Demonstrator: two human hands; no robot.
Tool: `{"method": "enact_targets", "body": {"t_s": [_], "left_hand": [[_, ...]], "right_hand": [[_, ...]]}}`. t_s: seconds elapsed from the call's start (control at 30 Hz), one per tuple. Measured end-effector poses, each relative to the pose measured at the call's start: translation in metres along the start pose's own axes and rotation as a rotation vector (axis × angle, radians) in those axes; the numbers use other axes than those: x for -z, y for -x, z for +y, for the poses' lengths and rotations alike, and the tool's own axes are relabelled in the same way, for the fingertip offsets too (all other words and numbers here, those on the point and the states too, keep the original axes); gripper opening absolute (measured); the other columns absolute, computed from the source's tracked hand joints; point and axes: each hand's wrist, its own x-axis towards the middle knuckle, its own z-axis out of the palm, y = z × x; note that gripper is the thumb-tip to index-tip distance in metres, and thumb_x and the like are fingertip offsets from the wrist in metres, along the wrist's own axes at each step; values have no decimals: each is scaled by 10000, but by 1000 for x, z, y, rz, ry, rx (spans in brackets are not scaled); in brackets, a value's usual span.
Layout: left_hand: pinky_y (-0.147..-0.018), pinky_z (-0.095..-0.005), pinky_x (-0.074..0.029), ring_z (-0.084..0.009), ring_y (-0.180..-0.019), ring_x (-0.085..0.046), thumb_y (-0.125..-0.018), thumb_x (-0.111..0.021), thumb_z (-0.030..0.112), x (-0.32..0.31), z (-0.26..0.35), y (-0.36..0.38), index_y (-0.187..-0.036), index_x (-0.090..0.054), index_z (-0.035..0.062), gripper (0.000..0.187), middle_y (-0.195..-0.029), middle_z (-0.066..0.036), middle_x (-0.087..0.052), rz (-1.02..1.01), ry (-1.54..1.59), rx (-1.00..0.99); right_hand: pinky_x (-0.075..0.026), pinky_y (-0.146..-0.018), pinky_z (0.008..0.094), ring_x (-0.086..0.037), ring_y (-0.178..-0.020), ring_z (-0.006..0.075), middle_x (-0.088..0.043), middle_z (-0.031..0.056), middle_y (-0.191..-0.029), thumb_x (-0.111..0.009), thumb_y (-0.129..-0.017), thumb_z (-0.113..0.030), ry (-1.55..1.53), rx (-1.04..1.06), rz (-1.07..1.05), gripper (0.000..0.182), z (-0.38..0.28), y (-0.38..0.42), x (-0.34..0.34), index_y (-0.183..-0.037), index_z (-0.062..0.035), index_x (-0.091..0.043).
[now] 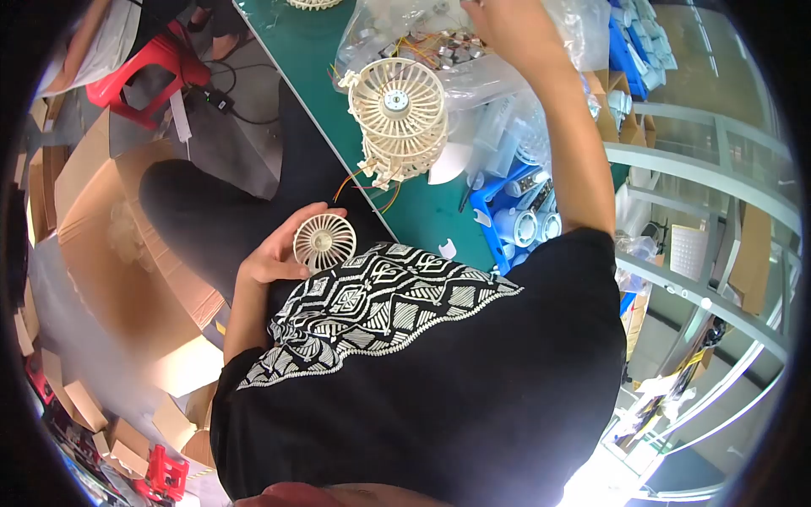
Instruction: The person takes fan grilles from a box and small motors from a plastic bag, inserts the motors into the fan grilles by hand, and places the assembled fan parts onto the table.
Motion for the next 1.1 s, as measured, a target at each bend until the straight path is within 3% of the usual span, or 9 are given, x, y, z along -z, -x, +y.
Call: {"method": "enact_targets", "body": {"t_s": [0.1,0.2,0.27,0.4,0.43,0.5,0.77,0.93,1.1], "left_hand": [[-1217,-397,-297,-271,-1470,-400,-755,-832,41,-2,-2,-4,-1584,-288,0,992,-1616,-186,-355,6,-33,-76],[-1199,-389,-330,-252,-1451,-416,-737,-898,107,-4,2,-9,-1583,-289,0,1048,-1623,-163,-338,22,-72,-141],[-1193,-375,-337,-238,-1445,-417,-732,-912,137,-13,9,-12,-1577,-303,0,1051,-1635,-144,-317,59,-124,-174],[-1193,-422,-361,-281,-1446,-428,-708,-933,143,-30,6,-19,-1575,-314,28,1071,-1629,-177,-320,102,-129,-263],[-1197,-405,-353,-250,-1451,-419,-703,-933,115,-34,7,-20,-1571,-326,28,1063,-1623,-150,-340,108,-107,-265],[-1196,-404,-358,-251,-1450,-424,-691,-945,114,-42,10,-21,-1572,-320,23,1084,-1619,-151,-349,142,-64,-257],[-1186,-402,-374,-266,-1441,-445,-676,-973,180,-35,7,-22,-1578,-296,-12,1145,-1599,-179,-388,97,-133,-336],[-1164,-423,-399,-287,-1391,-508,-671,-940,506,-32,7,-20,-1565,-300,-49,1232,-1506,-222,-501,151,-55,-318],[-1117,-355,-426,-214,-1316,-558,-647,-877,674,-29,7,-14,-1563,-318,-53,1296,-1454,-146,-550,180,-118,-193]], "right_hand": [[-566,-843,364,-705,-927,235,-721,160,-1153,-699,-940,-96,-716,16,170,287,9,38,7,-1218,-30,-668],[-625,-760,398,-720,-919,263,-700,170,-1148,-764,-874,-57,-1371,42,131,318,-44,74,24,-1173,-3,-670],[-630,-811,395,-705,-1030,284,-681,219,-1165,-806,-758,115,-1576,266,-99,461,-69,90,12,-1173,14,-633],[-599,-799,290,-711,-960,155,-710,85,-1094,-793,-854,-31,-1291,9,-440,351,-137,125,-10,-1188,-39,-684],[-593,-812,309,-726,-981,196,-716,164,-1201,-759,-849,31,-1178,95,-558,288,-142,125,-14,-1106,-35,-647],[-581,-790,313,-721,-950,208,-723,128,-1168,-759,-820,24,-1006,252,-368,275,-153,134,-36,-1074,-34,-672],[-561,-804,376,-691,-920,266,-723,68,-1113,-782,-786,-3,-778,423,-203,296,-158,136,-61,-1072,-53,-720],[-571,-818,380,-697,-921,280,-727,68,-1118,-790,-789,-19,-875,488,-220,273,-157,136,-65,-1054,-51,-730],[-582,-828,375,-704,-939,279,-728,74,-1125,-808,-776,-43,-883,489,-220,274,-159,138,-68,-1040,-44,-735]]}}
